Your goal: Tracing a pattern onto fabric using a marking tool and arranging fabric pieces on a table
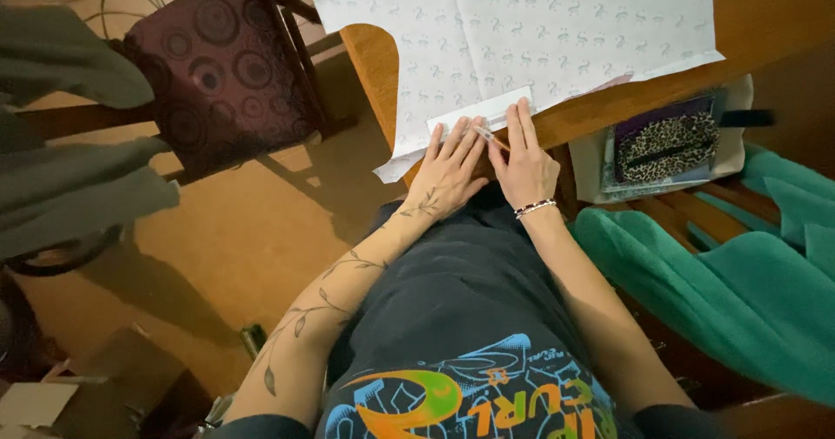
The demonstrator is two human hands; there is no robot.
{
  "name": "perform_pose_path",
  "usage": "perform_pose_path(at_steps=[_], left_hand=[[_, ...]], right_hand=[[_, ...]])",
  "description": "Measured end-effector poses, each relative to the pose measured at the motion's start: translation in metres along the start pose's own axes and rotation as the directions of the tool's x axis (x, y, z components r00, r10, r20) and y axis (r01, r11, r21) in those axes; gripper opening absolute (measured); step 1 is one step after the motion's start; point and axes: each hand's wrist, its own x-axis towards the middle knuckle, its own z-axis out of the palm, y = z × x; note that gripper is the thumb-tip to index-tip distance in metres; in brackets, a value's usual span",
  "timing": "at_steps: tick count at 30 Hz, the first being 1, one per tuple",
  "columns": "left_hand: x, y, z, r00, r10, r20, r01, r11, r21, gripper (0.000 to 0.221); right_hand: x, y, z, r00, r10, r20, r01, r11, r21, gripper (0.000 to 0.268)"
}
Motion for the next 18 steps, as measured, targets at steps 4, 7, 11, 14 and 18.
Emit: perform_pose_path(at_steps=[4,7,11,14,18], left_hand=[[-0.0005,-0.0012,0.0025,1.000,0.014,-0.026,-0.014,1.000,-0.006,0.081],[-0.0012,0.0000,0.0024,0.999,0.019,-0.040,-0.019,1.000,-0.005,0.083],[-0.0002,0.0004,-0.0032,1.000,0.021,-0.013,-0.021,1.000,0.015,0.083],[-0.0008,0.0017,-0.0052,1.000,0.016,0.005,-0.016,1.000,0.020,0.083],[-0.0007,0.0015,-0.0039,1.000,0.014,0.013,-0.014,1.000,0.025,0.082]], right_hand=[[0.0014,-0.0009,-0.0008,1.000,0.000,-0.010,0.000,1.000,0.016,0.059],[-0.0001,-0.0009,0.0003,1.000,0.008,-0.016,-0.008,1.000,0.001,0.059],[0.0013,-0.0038,-0.0034,1.000,0.023,-0.015,-0.022,1.000,0.008,0.060],[0.0016,-0.0028,-0.0061,0.999,0.033,0.038,-0.035,0.998,0.049,0.061],[0.0004,-0.0015,-0.0028,0.998,0.040,0.046,-0.042,0.999,0.028,0.064]])
